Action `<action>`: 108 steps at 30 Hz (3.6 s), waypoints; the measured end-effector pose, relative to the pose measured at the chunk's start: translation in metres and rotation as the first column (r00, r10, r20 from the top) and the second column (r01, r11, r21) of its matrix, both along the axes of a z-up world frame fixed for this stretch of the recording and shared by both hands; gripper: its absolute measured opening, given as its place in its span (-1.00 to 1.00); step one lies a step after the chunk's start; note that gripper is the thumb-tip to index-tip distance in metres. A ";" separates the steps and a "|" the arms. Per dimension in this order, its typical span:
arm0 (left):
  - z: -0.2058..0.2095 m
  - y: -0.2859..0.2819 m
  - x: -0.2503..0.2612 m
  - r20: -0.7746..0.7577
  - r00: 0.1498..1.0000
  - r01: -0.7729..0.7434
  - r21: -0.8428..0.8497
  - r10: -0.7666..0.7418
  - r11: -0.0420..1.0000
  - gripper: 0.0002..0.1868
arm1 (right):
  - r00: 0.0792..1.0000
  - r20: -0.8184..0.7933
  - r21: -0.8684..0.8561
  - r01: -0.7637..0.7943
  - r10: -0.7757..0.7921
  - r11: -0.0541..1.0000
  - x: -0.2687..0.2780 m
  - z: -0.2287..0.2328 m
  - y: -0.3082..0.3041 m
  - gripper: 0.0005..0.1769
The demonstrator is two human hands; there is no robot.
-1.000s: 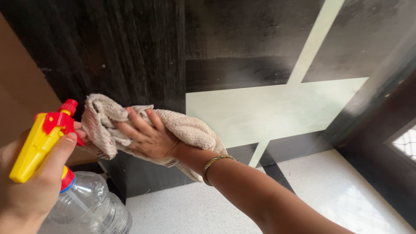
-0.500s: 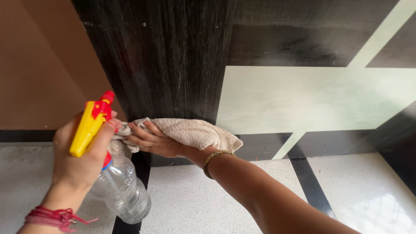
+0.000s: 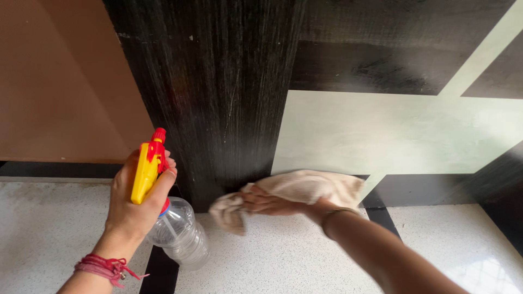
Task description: The person wipes a dark wooden door with a light-colored cloth, then sprays the surface with a yellow spray bottle and continues wiping. The person cleans around the door latch and across the door panels, repeatedly spraying and wiping the same areas.
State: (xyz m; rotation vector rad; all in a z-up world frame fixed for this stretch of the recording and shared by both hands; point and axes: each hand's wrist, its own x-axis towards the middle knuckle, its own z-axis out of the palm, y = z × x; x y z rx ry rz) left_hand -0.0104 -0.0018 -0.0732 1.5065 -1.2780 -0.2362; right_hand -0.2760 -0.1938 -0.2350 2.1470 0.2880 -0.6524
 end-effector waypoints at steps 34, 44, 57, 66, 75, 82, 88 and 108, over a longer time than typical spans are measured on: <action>-0.010 -0.007 -0.029 -0.023 0.998 0.057 0.103 -0.055 0.993 -0.68 | 0.917 0.374 0.354 -0.003 -0.139 0.935 0.029 -0.077 0.018 -0.08; -0.006 -0.019 -0.054 -0.090 0.985 0.157 0.092 -0.149 0.983 -0.69 | 0.987 -0.045 -0.019 0.153 -0.154 0.988 -0.151 0.024 0.006 0.22; -0.020 -0.025 -0.047 -0.115 0.980 0.167 0.063 -0.159 0.984 -0.69 | 0.390 0.918 0.027 -0.237 0.070 0.971 -0.063 -0.010 -0.036 -0.21; -0.017 -0.027 -0.047 -0.074 0.987 0.147 0.088 -0.141 0.985 -0.69 | 0.644 0.740 0.392 -0.181 -0.192 0.902 0.002 -0.120 -0.011 -0.12; -0.007 -0.029 -0.057 -0.069 0.990 0.132 0.115 -0.125 0.984 -0.76 | 0.818 0.561 0.279 -0.038 -0.131 0.959 -0.024 -0.052 -0.006 -0.05; -0.010 -0.044 -0.085 -0.109 0.968 0.235 0.077 -0.226 0.969 -0.68 | 0.582 0.643 0.365 0.340 -0.499 0.867 -0.149 0.037 -0.025 -0.18; -0.009 -0.054 -0.106 -0.084 0.954 0.294 0.056 -0.289 0.954 -0.66 | -0.101 0.832 0.535 0.401 -0.545 0.743 -0.220 0.035 -0.031 0.03; 0.013 -0.066 -0.133 0.053 0.945 0.325 -0.004 -0.324 0.946 -0.74 | -0.676 0.603 0.627 0.075 -0.422 0.775 -0.006 0.073 0.024 -0.14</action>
